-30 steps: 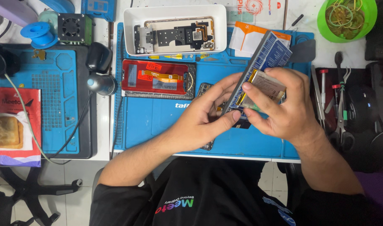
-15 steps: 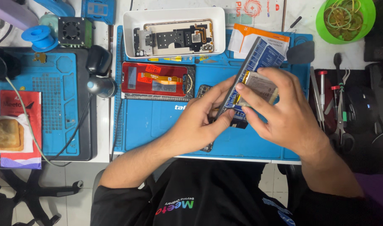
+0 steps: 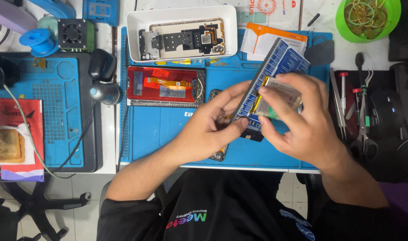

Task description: The person tests a disassembled smartphone on a blue repair mat, then picks up a new replacement screen, peels its protective film, and trims the film edge with scissors. They then handle the phone chassis, work on its internals, and reposition the battery.

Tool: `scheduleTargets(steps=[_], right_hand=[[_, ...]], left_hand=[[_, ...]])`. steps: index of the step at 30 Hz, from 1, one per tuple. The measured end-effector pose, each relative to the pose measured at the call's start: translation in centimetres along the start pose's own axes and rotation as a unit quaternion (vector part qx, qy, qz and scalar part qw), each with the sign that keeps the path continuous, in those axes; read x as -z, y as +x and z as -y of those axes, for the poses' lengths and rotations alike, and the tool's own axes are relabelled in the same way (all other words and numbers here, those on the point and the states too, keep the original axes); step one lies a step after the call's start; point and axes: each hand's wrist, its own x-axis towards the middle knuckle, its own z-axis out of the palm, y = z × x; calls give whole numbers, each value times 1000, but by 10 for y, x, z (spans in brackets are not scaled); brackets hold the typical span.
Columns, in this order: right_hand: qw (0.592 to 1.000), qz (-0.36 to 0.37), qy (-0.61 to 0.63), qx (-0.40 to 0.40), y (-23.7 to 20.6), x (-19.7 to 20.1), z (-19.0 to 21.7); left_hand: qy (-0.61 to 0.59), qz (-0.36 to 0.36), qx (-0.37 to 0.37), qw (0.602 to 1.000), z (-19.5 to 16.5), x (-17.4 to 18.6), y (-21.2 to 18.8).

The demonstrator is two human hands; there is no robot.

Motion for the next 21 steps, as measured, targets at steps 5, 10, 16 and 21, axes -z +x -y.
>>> scheduleTargets(steps=[5, 10, 16, 21], right_hand=[[999, -23, -26, 4, -2, 2, 0], [998, -26, -57, 14, -4, 2, -1], [997, -27, -66, 16, -3, 1, -2], [997, -32, -64, 27, -5, 1, -2]], left_hand=[[-45, 18, 1, 999, 2, 3, -1], [-43, 18, 13, 999, 1, 1, -2], [-23, 24, 1, 999, 1, 1, -3], [-34, 27, 0, 999, 1, 1, -3]])
